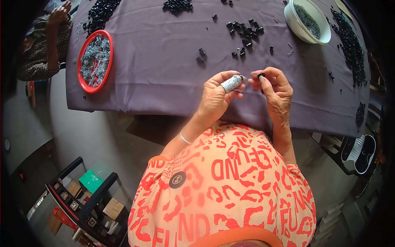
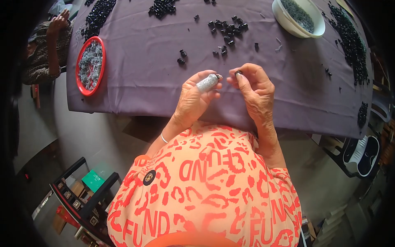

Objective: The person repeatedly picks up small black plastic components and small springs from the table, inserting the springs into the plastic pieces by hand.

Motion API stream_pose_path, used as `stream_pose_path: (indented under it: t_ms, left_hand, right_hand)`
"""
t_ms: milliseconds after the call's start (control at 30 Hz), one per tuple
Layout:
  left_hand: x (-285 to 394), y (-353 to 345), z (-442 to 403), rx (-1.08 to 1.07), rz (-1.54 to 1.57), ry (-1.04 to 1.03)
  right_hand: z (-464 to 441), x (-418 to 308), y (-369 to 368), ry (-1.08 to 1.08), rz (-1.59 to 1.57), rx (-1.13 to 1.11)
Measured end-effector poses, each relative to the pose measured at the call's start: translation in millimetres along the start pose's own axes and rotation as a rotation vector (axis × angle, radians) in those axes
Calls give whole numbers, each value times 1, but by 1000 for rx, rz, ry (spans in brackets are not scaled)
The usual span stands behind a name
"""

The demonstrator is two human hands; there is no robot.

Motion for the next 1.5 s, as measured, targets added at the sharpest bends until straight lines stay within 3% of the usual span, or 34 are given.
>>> stream_pose_path:
  t_ms: [567, 667, 867, 1267, 1367, 1500]
  left_hand:
    - [12, -8, 19, 5, -125, -120]
    - [18, -9, 21, 14, -171, -170]
    - [26, -9, 25, 36, -227, -226]
    - [34, -12, 29, 14, -302, -316]
    - [33, -8, 26, 22, -268, -365]
    - [26, -4, 26, 63, -283, -231]
  right_hand:
    - [27, -12, -9, 86, 4, -61]
    - [30, -23, -13, 221, 186, -95]
    - [31, -25, -15, 194, 162, -88]
    - [29, -36, -27, 345, 331, -116]
    - [28, -26, -24, 285, 315, -111]
    - [28, -24, -27, 289, 335, -112]
Point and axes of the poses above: each hand's wrist, its own z-axis away from the middle knuckle, its own y-axis out of the back of the hand, x = y × z, the point moved 10 cm from there along -z, towards the middle knuckle, and after that the axes turned 3 degrees about x, right-handed, at the moved point
